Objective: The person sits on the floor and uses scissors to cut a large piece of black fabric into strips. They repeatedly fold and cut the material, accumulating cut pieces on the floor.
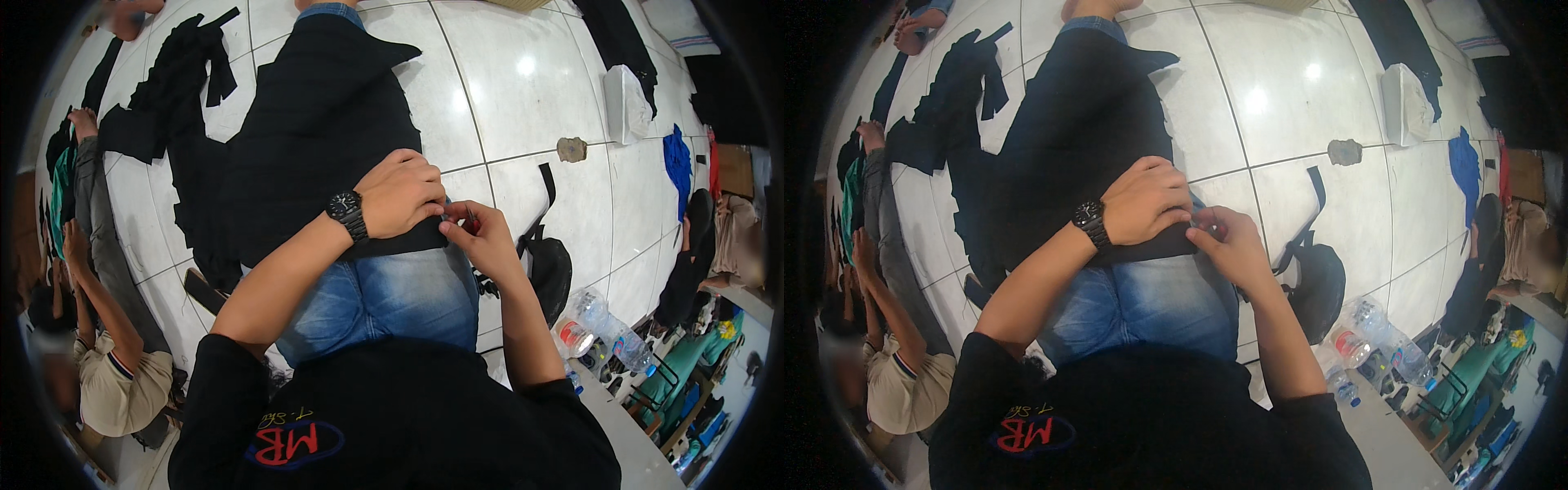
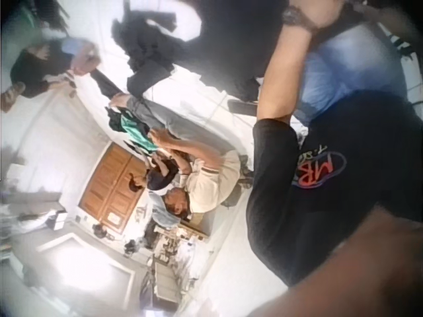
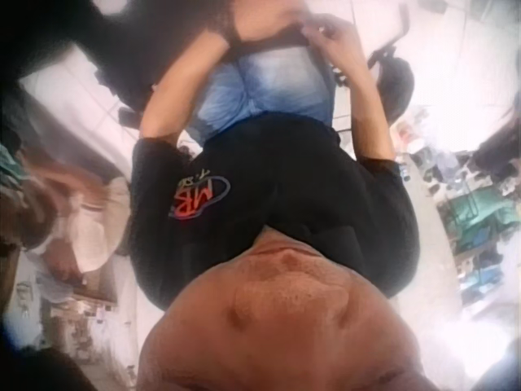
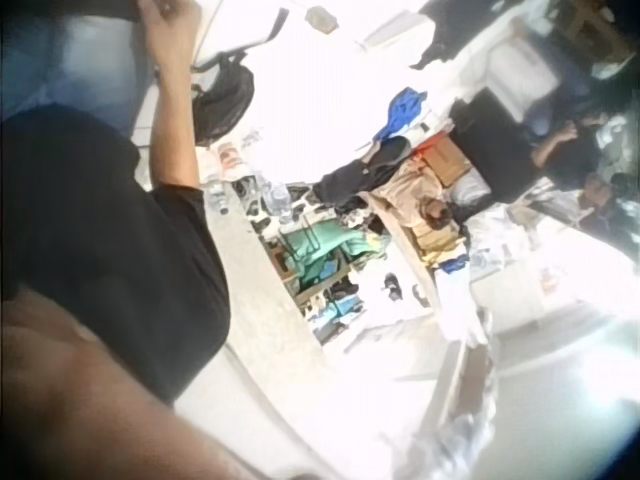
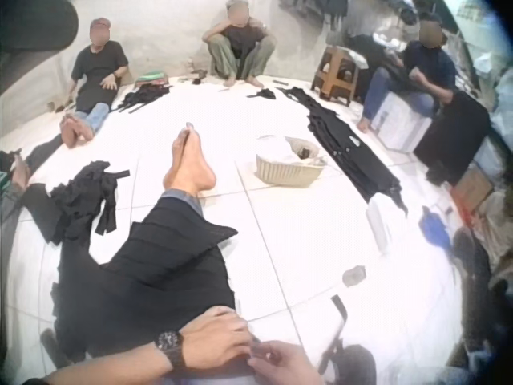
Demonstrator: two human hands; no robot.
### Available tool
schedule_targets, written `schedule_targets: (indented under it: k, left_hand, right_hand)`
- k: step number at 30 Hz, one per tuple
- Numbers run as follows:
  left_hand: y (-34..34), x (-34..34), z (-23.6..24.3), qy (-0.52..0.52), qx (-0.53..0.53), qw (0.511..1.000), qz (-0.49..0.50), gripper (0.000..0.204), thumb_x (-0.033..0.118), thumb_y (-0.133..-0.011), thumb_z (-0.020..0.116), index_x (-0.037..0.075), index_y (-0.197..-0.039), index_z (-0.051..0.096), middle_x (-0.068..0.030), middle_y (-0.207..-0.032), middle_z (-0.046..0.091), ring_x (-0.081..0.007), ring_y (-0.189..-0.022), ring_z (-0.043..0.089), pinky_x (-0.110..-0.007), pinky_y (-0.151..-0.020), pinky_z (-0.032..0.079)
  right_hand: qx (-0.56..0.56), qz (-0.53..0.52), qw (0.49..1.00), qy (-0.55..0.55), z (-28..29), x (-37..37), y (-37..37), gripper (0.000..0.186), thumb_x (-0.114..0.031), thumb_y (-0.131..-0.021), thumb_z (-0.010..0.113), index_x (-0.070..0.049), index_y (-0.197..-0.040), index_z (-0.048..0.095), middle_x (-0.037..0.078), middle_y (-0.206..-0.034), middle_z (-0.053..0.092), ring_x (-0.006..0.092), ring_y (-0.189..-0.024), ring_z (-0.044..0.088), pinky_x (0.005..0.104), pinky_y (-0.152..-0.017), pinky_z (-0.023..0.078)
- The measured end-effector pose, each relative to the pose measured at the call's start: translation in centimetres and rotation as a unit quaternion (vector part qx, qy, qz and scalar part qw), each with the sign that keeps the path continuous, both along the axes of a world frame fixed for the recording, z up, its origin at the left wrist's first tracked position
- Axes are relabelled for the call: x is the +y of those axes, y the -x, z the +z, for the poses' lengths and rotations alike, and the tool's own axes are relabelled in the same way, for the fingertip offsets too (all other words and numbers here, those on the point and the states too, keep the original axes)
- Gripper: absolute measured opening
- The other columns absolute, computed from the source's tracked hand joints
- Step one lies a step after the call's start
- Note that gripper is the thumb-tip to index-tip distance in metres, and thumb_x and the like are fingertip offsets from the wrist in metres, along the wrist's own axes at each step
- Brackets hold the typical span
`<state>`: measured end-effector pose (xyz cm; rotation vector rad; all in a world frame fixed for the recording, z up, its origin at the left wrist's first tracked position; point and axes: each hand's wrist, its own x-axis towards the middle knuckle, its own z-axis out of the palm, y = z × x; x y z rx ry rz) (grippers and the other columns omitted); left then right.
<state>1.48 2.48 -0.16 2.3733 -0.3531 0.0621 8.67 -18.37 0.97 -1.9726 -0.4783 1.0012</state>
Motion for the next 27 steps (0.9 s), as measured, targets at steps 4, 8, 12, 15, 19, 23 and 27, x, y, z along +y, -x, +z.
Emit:
schedule_targets:
  k: [4, 8, 12, 15, 19, 23, 27]
  left_hand:
    - [0.2, -0.2, -0.3, 0.062, -0.001, 0.997, 0.038, 0.010, 0.020, -0.089, 0.065, 0.011, -0.086, 0.067, -0.0031, -0.088, 0.065, -0.0240, -0.094, 0.061, -0.042, -0.103, 0.039]
    - [0.4, -0.6, -0.6, 0.099, -0.015, 0.989, 0.105, 0.010, 0.019, -0.088, 0.067, 0.010, -0.083, 0.067, -0.0054, -0.081, 0.065, -0.0262, -0.087, 0.062, -0.043, -0.101, 0.041]
    - [0.6, -1.3, -0.9, 0.108, -0.042, 0.982, 0.149, 0.010, 0.018, -0.087, 0.068, 0.009, -0.082, 0.066, -0.0062, -0.081, 0.066, -0.0270, -0.086, 0.062, -0.043, -0.099, 0.043]
    - [0.7, -1.1, -1.0, 0.110, -0.052, 0.980, 0.154, 0.010, 0.018, -0.087, 0.069, 0.009, -0.082, 0.067, -0.0055, -0.083, 0.066, -0.0265, -0.087, 0.063, -0.042, -0.098, 0.043]
    - [0.7, -1.1, -1.0, 0.127, -0.058, 0.979, 0.152, 0.010, 0.019, -0.088, 0.069, 0.010, -0.083, 0.067, -0.0044, -0.083, 0.067, -0.0259, -0.088, 0.063, -0.041, -0.097, 0.043]
    - [0.6, -1.2, -1.3, 0.125, -0.072, 0.977, 0.159, 0.010, 0.019, -0.088, 0.069, 0.011, -0.083, 0.067, -0.0039, -0.082, 0.066, -0.0257, -0.088, 0.063, -0.040, -0.097, 0.043]
    - [0.6, -1.2, -1.3, 0.132, -0.084, 0.974, 0.165, 0.010, 0.019, -0.087, 0.070, 0.010, -0.083, 0.067, -0.0042, -0.082, 0.066, -0.0258, -0.088, 0.063, -0.041, -0.096, 0.044]
  right_hand:
    - [-0.036, 0.048, 0.998, 0.020, -0.5, 0.7, -0.4, 0.024, -0.022, -0.089, 0.071, 0.001, -0.095, 0.069, 0.007, -0.069, 0.062, 0.0125, -0.063, 0.053, 0.0310, -0.059, 0.043]
    - [0.019, 0.031, 0.999, 0.020, 0.3, 0.7, 0.6, 0.022, -0.020, -0.090, 0.069, 0.001, -0.088, 0.067, 0.005, -0.066, 0.057, 0.0110, -0.061, 0.049, 0.0308, -0.056, 0.040]
    - [0.038, -0.034, 0.999, -0.009, 0.3, 0.7, 2.2, 0.021, -0.020, -0.091, 0.069, 0.001, -0.087, 0.067, 0.000, -0.065, 0.057, 0.0072, -0.060, 0.047, 0.0270, -0.054, 0.037]
    - [0.071, -0.079, 0.994, -0.038, 0.0, 1.0, 2.1, 0.019, -0.019, -0.090, 0.072, 0.000, -0.088, 0.068, -0.003, -0.066, 0.058, 0.0047, -0.058, 0.045, 0.0246, -0.052, 0.034]
    - [0.124, -0.128, 0.982, -0.068, 0.4, 2.0, 1.1, 0.016, -0.016, -0.088, 0.074, -0.001, -0.091, 0.069, -0.005, -0.066, 0.057, 0.0025, -0.055, 0.043, 0.0221, -0.049, 0.030]
    - [0.195, -0.134, 0.969, -0.073, 0.2, 2.3, 0.7, 0.015, -0.012, -0.087, 0.074, -0.001, -0.094, 0.067, -0.006, -0.064, 0.053, 0.0017, -0.053, 0.040, 0.0206, -0.048, 0.027]
    - [0.243, -0.179, 0.947, -0.112, 0.1, 2.0, 0.7, 0.013, -0.010, -0.087, 0.074, -0.002, -0.093, 0.066, -0.004, -0.062, 0.050, 0.0040, -0.050, 0.039, 0.0216, -0.046, 0.026]
